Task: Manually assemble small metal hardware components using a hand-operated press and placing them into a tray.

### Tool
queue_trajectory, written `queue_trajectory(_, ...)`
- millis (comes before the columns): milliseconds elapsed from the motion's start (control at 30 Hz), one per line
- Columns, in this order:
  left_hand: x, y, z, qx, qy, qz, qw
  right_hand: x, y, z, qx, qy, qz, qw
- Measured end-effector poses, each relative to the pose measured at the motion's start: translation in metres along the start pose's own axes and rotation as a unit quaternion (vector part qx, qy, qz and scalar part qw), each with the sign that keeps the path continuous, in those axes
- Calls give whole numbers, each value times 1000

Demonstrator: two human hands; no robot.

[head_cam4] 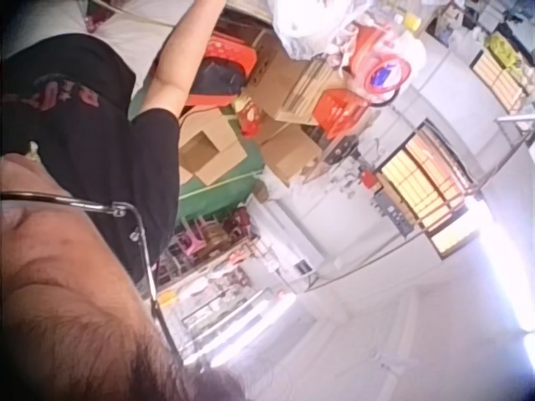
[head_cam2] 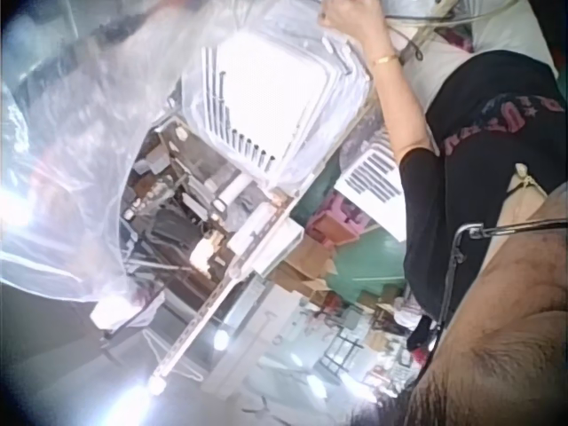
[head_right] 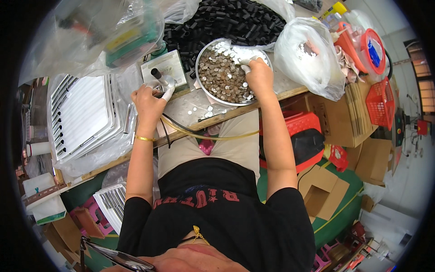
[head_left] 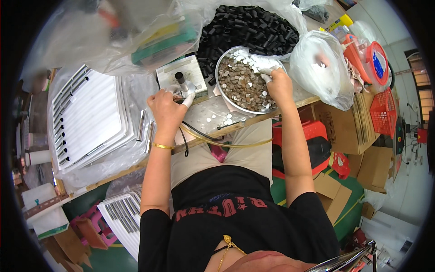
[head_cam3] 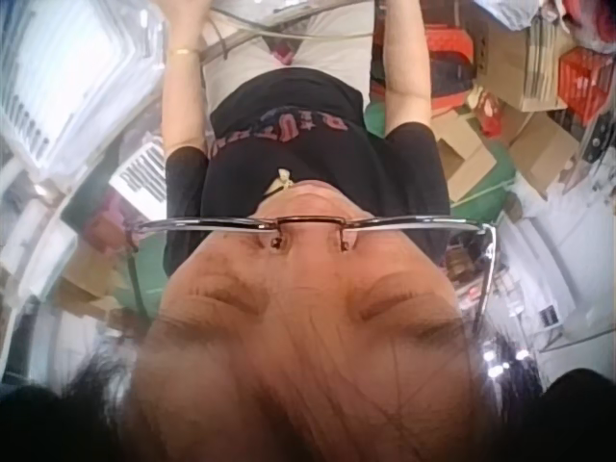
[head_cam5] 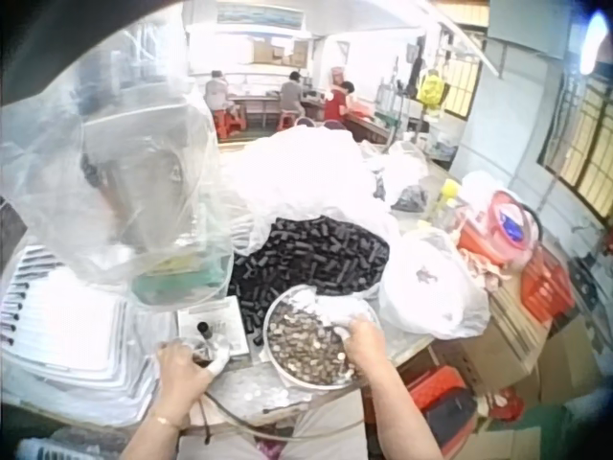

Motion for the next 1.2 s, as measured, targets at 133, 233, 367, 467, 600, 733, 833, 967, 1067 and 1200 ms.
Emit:
queue_trajectory(133,-2,-2,-1,0,-5,4,1000,1,-2,1,21,-9,49,999)
queue_trajectory(233,-2,-3,1,-13,-26,-5,1000,-3,2,0,-31,109,203,973)
queue_trajectory(367,1,1,3,14,26,8,1000,-104,7,-15,-117,46,424,897)
queue_trajectory(467,3,-4,2,20,21,-4,1000,-188,-16,-24,-2,-239,281,929)
queue_trajectory(600,4,-33,-6,-17,-6,-7,1000,-222,-1,-31,17,-354,176,918)
queue_trajectory(733,9,-81,-12,10,14,-6,1000,-225,-6,-42,16,-390,134,911)
queue_trajectory(833,5,-115,0,25,28,-1,999,-214,-4,-31,-14,-323,246,914)
queue_trajectory(967,-91,-163,53,84,11,110,990,-191,23,-19,-166,-77,387,904)
queue_trajectory(1067,-223,-163,87,-16,-73,280,957,-194,34,-15,-220,45,464,857)
queue_trajectory(1200,-303,-145,95,-178,-88,310,930,-188,51,-7,-158,-34,529,833)
Point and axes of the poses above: each hand's wrist, its own z-axis towards the middle knuckle, its own y-axis out of the palm, x = y × z, the point moved 8 cm from there along z, towards the middle knuckle, and after that the axes turned 5 degrees about y, right-handed, at the moved point
